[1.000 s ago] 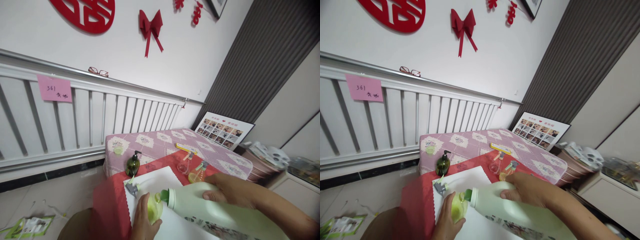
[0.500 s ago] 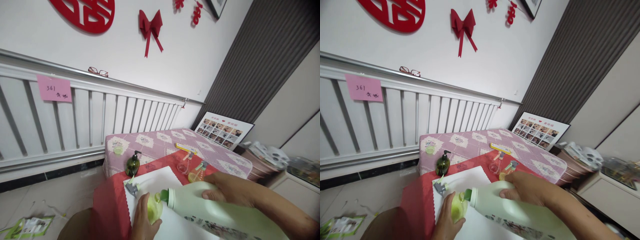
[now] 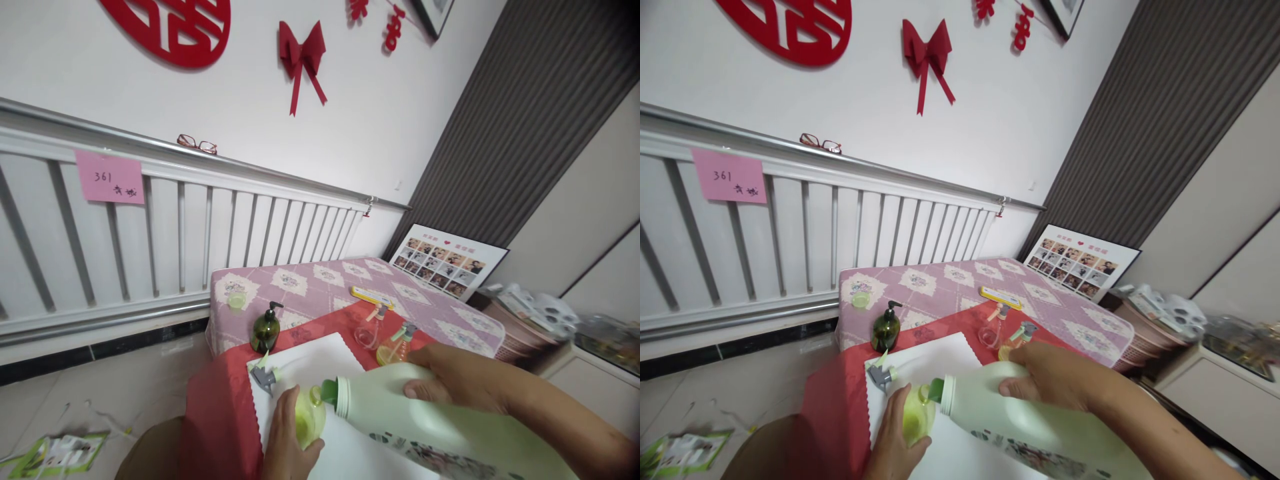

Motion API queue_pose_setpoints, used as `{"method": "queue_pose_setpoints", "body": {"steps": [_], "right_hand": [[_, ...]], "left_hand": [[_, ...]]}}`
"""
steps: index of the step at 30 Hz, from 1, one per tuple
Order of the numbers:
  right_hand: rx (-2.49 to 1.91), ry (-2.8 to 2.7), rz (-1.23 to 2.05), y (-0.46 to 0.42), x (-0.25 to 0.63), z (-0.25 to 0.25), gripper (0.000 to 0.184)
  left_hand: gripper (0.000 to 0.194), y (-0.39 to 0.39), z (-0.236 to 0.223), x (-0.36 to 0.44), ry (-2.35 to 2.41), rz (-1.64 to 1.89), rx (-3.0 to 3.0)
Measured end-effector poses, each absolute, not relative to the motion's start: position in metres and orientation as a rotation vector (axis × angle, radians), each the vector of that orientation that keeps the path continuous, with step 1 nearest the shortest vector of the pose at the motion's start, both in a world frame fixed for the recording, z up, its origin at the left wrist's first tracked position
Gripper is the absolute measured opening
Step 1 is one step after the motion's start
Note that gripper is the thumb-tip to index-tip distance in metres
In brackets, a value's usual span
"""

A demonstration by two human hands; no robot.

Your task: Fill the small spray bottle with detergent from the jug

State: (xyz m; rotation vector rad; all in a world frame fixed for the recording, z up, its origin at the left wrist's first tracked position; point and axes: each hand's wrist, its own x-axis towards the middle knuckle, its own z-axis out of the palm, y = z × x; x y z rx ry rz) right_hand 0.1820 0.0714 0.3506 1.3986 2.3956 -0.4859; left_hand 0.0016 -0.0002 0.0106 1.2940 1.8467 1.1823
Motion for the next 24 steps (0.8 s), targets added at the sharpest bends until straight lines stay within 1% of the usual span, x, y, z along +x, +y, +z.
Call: {"method": "queue_pose_setpoints", "body": {"steps": [2, 6, 10, 15, 24], "right_hand": [[1.389, 2.387, -0.468, 0.071, 0.1813, 0.3515, 0.032], [1.344, 2.403, -0.487, 0.0692, 0.1791, 0.3543, 0.032], [1.384, 2.378, -0.473, 0.068, 0.1784, 0.3552, 0.027], [1.37, 2.385, -0.481, 0.0685, 0.1762, 0.3555, 0.031], [1.36, 2.348, -0.482, 0.0695, 0.175, 0.3577, 0.032]], "left_hand": [[0.092, -0.0009, 0.013, 0.0017, 1.856, 1.205, 1.291], [0.091, -0.0005, 0.0138, -0.0014, 1.795, 1.143, 1.3], [0.092, 0.0001, 0.0117, -0.0015, 1.829, 1.175, 1.303], [0.093, 0.0004, 0.0107, -0.0003, 1.811, 1.157, 1.31], [0.093, 0.0029, 0.0057, -0.0036, 1.768, 1.124, 1.335]]}}
